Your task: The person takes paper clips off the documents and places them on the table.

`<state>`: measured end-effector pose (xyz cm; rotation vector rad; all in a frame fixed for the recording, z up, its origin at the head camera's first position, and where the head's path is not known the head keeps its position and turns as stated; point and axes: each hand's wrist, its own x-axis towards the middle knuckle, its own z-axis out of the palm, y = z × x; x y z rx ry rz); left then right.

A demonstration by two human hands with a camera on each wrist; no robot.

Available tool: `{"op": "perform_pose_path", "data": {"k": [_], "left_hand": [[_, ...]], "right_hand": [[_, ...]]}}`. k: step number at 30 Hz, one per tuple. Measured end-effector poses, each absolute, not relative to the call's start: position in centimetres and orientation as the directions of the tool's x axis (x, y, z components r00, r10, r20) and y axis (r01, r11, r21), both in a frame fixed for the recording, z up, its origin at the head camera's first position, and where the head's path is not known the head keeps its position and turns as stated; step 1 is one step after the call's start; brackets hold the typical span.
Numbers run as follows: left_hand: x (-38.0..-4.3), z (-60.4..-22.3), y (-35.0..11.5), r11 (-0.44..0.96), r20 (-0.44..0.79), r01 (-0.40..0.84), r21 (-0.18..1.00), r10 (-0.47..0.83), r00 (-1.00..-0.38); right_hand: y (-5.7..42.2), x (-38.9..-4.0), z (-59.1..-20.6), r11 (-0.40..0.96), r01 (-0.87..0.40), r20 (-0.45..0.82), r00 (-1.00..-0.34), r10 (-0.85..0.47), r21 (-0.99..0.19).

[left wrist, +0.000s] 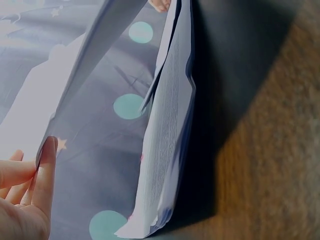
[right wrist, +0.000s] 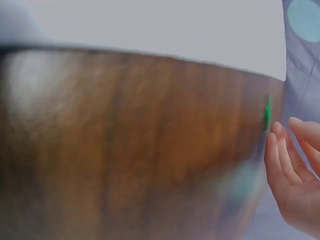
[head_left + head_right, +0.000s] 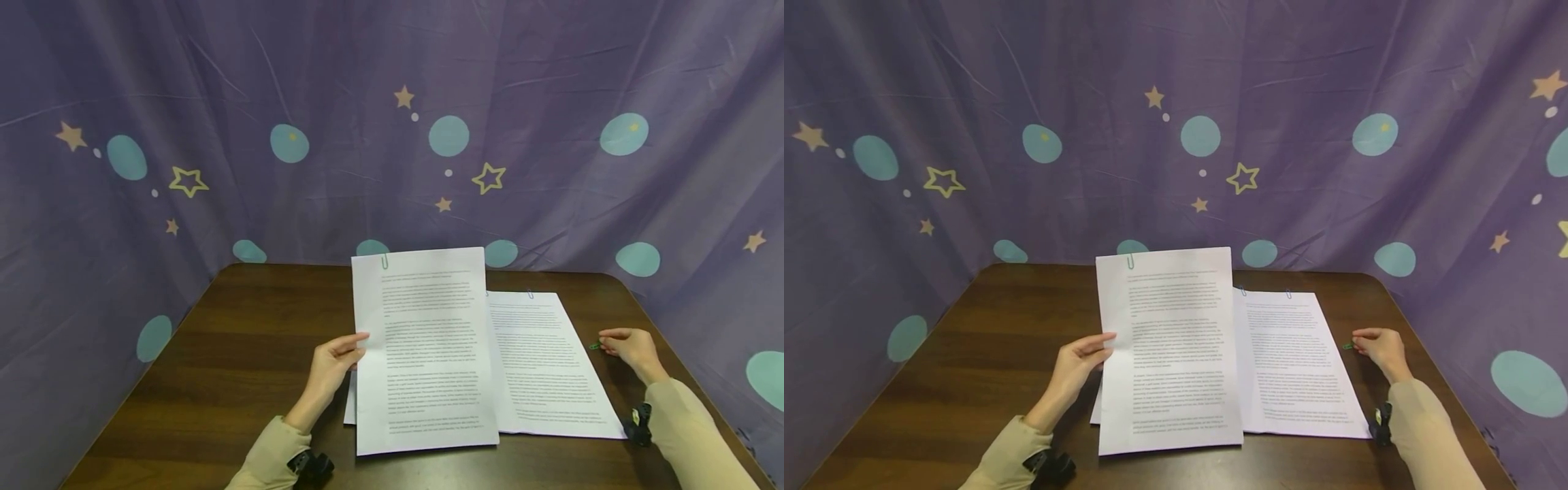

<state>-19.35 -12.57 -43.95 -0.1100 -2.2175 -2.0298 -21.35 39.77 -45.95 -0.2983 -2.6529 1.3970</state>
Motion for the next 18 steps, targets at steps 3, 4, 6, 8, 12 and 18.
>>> {"op": "perform_pose_path", "data": {"k": [3,4,6,8,12,18], "left_hand": [[-19.4,-43.9,-12.6,0.09,0.156,0.153,0.984,-0.032,-0.987],[-19.4,-43.9,-12.6,0.088,0.159,0.156,0.984,-0.031,-0.987],[-19.4,-43.9,-12.5,0.084,0.159,0.156,0.984,-0.028,-0.987],[-19.3,-43.9,-12.5,0.08,0.169,0.166,0.983,-0.027,-0.985],[-19.4,-44.3,-12.4,0.087,0.229,0.227,0.97,-0.012,-0.973],[-19.4,-44.0,-12.0,0.071,0.192,0.19,0.979,-0.011,-0.981]], "right_hand": [[39.3,-21.5,-45.4,0.575,0.084,0.051,-0.975,0.215,-0.814],[39.2,-21.6,-45.2,0.578,0.071,0.06,-0.977,0.204,-0.813],[38.7,-21.9,-44.8,0.577,0.041,0.079,-0.98,0.182,-0.815],[38.6,-22.6,-45.2,0.568,0.017,0.095,-0.982,0.166,-0.823],[39.6,-25.3,-47.8,0.58,-0.04,0.149,-0.979,0.141,-0.813],[38.9,-27.8,-48.5,0.504,-0.188,0.248,-0.967,0.054,-0.843]]}}
